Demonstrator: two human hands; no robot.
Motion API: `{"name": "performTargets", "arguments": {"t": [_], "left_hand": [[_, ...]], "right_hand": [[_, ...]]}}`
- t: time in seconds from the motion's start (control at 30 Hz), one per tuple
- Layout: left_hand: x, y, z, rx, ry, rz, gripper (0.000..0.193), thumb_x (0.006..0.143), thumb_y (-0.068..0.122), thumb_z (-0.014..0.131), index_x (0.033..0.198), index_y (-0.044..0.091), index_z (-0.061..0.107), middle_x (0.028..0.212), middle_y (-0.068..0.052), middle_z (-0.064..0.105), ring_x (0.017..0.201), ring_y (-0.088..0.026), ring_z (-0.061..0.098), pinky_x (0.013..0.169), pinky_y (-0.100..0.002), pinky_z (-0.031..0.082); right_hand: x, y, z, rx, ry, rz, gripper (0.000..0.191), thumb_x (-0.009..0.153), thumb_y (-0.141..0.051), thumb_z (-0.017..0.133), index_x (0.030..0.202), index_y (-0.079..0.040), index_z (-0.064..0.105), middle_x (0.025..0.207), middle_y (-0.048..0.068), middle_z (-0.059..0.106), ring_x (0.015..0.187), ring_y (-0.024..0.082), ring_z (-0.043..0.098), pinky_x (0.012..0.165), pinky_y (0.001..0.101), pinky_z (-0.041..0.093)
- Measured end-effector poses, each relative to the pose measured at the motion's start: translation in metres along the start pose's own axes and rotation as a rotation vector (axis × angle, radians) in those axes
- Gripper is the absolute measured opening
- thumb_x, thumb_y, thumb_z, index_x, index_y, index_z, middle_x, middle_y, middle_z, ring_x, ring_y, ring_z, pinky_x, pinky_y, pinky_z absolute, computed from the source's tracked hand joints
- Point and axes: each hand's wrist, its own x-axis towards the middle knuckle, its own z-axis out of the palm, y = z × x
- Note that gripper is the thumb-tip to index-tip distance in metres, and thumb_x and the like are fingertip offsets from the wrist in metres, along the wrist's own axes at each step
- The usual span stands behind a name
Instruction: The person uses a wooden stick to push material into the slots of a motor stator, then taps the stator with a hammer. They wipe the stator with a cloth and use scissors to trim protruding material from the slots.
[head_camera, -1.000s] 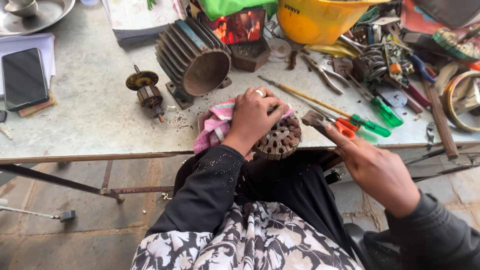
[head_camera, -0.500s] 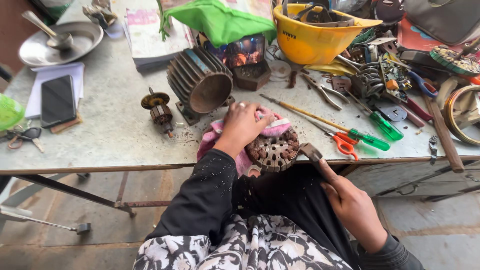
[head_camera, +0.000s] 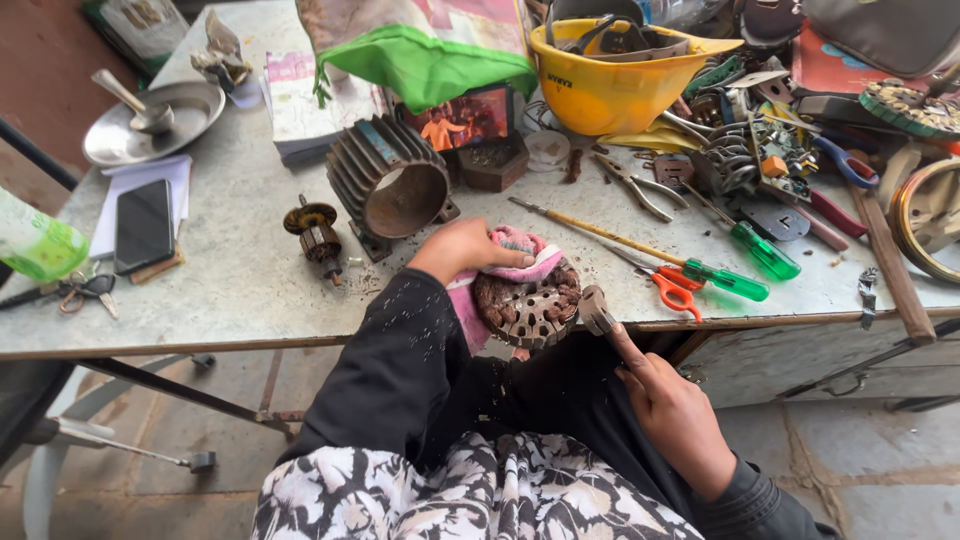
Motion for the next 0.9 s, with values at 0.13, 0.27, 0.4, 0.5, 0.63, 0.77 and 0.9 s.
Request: {"name": "performTargets", "arguments": {"t": [0.13, 0.27, 0.4, 0.5, 0.63, 0.77, 0.9], "left_hand": [[-0.009, 0.003, 0.009, -0.006, 0.149, 0.024, 0.091, 0.063, 0.070, 0.083, 0.115, -0.003, 0.068, 0.111, -0.023, 0.072, 0.104, -0.035, 0.070, 0.090, -0.042, 0.054], [-0.032, 0.009, 0.014, 0.063, 0.328, 0.121, 0.083, 0.076, 0.063, 0.077, 0.126, -0.002, 0.063, 0.118, -0.024, 0.069, 0.113, -0.039, 0.065, 0.096, -0.047, 0.050], [-0.096, -0.008, 0.006, 0.087, 0.511, 0.127, 0.080, 0.078, 0.059, 0.076, 0.129, -0.001, 0.062, 0.120, -0.025, 0.068, 0.113, -0.040, 0.065, 0.096, -0.049, 0.050], [-0.138, -0.018, 0.009, 0.123, 0.521, -0.104, 0.079, 0.076, 0.060, 0.079, 0.126, 0.001, 0.063, 0.110, -0.023, 0.071, 0.105, -0.040, 0.067, 0.090, -0.049, 0.052], [-0.157, -0.023, 0.026, 0.060, 0.482, -0.173, 0.056, 0.084, 0.053, 0.076, 0.114, 0.006, 0.069, 0.100, -0.018, 0.074, 0.096, -0.038, 0.070, 0.085, -0.048, 0.053], [-0.158, -0.030, 0.053, -0.257, 0.482, 0.086, 0.038, 0.089, 0.037, 0.073, 0.107, 0.004, 0.070, 0.094, -0.015, 0.073, 0.087, -0.033, 0.071, 0.079, -0.045, 0.053], [-0.155, -0.040, 0.097, -0.640, 0.568, 0.332, 0.031, 0.096, 0.026, 0.071, 0.111, -0.001, 0.069, 0.106, -0.014, 0.067, 0.097, -0.026, 0.065, 0.084, -0.039, 0.052]], "right_hand": [[0.001, 0.002, 0.002, 0.003, -0.008, 0.007, 0.069, 0.091, -0.016, 0.064, 0.154, -0.031, 0.041, 0.082, 0.012, 0.058, 0.068, 0.033, 0.063, 0.062, 0.0460, 0.052], [0.001, 0.001, 0.001, 0.012, -0.018, 0.003, 0.069, 0.092, -0.016, 0.063, 0.155, -0.031, 0.039, 0.084, 0.012, 0.059, 0.070, 0.034, 0.064, 0.062, 0.0463, 0.052], [0.000, 0.000, -0.002, 0.006, -0.019, 0.016, 0.069, 0.092, -0.017, 0.063, 0.155, -0.033, 0.039, 0.084, 0.011, 0.060, 0.069, 0.033, 0.065, 0.061, 0.0457, 0.053], [0.000, -0.001, -0.003, 0.018, -0.024, 0.025, 0.068, 0.093, -0.018, 0.063, 0.154, -0.033, 0.039, 0.085, 0.011, 0.061, 0.068, 0.033, 0.065, 0.061, 0.0457, 0.053], [0.001, -0.002, -0.004, 0.055, -0.028, 0.015, 0.068, 0.092, -0.016, 0.062, 0.154, -0.033, 0.039, 0.085, 0.010, 0.061, 0.070, 0.033, 0.066, 0.062, 0.0451, 0.053], [0.002, -0.002, -0.005, 0.054, -0.058, 0.035, 0.069, 0.092, -0.015, 0.062, 0.155, -0.033, 0.039, 0.086, 0.010, 0.063, 0.072, 0.033, 0.066, 0.063, 0.0455, 0.053], [0.002, 0.000, -0.008, 0.076, -0.049, 0.018, 0.071, 0.090, -0.014, 0.062, 0.154, -0.033, 0.039, 0.089, 0.010, 0.064, 0.074, 0.034, 0.067, 0.064, 0.0452, 0.054]]}}
